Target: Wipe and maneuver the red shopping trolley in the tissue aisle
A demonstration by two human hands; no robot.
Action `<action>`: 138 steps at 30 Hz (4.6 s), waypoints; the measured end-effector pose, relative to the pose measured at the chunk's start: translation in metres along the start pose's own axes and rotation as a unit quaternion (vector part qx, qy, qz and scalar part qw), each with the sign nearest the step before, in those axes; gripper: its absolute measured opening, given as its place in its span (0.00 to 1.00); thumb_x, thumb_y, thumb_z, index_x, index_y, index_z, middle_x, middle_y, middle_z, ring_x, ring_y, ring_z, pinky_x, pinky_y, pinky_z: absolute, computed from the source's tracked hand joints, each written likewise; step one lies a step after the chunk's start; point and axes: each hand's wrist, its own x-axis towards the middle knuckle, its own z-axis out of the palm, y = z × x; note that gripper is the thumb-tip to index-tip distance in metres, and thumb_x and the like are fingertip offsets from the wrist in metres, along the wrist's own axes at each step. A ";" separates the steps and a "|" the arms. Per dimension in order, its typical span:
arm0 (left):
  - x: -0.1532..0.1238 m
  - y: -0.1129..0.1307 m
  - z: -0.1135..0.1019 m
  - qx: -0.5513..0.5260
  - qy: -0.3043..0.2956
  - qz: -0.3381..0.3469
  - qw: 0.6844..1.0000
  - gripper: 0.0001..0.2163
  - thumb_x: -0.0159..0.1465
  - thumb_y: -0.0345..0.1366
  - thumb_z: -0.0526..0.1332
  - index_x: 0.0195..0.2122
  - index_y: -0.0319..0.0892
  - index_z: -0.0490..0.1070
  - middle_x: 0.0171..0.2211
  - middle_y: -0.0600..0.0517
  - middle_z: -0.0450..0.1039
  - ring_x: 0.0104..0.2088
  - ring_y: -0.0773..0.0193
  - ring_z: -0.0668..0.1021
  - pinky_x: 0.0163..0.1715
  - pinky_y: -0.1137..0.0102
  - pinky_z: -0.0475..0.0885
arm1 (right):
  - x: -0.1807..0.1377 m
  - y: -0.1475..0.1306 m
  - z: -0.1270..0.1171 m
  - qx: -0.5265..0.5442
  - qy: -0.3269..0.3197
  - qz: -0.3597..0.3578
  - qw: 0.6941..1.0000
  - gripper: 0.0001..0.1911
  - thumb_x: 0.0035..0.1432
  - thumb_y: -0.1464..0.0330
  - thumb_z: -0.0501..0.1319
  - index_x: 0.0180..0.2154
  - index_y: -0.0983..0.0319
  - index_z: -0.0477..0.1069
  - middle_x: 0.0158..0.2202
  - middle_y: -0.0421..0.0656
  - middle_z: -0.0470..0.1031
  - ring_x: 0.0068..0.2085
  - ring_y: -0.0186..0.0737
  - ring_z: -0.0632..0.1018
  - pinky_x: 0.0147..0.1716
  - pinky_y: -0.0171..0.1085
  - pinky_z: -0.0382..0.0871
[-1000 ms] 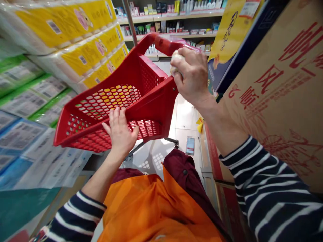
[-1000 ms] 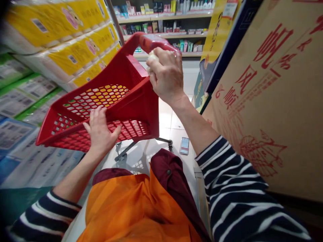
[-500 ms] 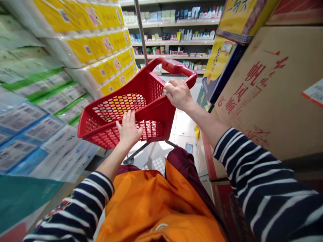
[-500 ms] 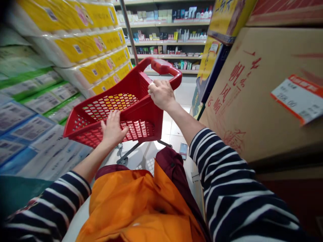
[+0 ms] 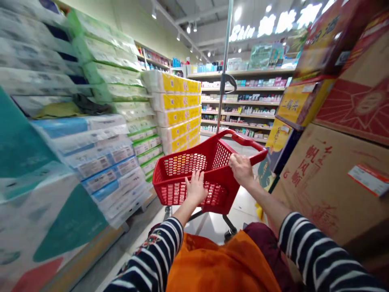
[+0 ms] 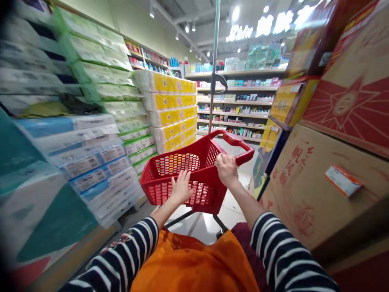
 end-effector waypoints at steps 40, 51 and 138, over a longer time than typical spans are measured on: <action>-0.002 -0.077 0.016 0.027 0.044 -0.089 0.995 0.35 0.53 0.32 0.54 0.63 0.36 0.47 0.66 0.44 0.40 0.65 0.55 0.45 0.60 0.45 0.43 | 0.013 0.005 0.009 -0.088 -0.048 -0.015 0.995 0.21 0.59 0.73 0.48 0.53 0.65 0.66 0.54 0.50 0.67 0.51 0.50 0.65 0.54 0.48 0.50; -0.004 -0.096 0.019 0.046 0.054 -0.169 0.983 0.35 0.53 0.30 0.54 0.64 0.41 0.47 0.66 0.43 0.39 0.65 0.52 0.44 0.59 0.45 0.45 | 0.007 -0.053 0.027 -0.052 -0.070 -0.076 0.993 0.20 0.60 0.74 0.47 0.53 0.66 0.65 0.53 0.50 0.67 0.51 0.48 0.65 0.56 0.46 0.49; 0.029 -0.058 0.018 0.038 0.127 0.002 0.991 0.22 0.64 0.35 0.46 0.61 0.48 0.55 0.62 0.51 0.55 0.61 0.59 0.60 0.62 0.50 0.40 | -0.020 -0.042 0.010 0.013 -0.122 0.020 0.992 0.28 0.53 0.76 0.48 0.57 0.68 0.62 0.60 0.50 0.60 0.61 0.50 0.57 0.58 0.55 0.44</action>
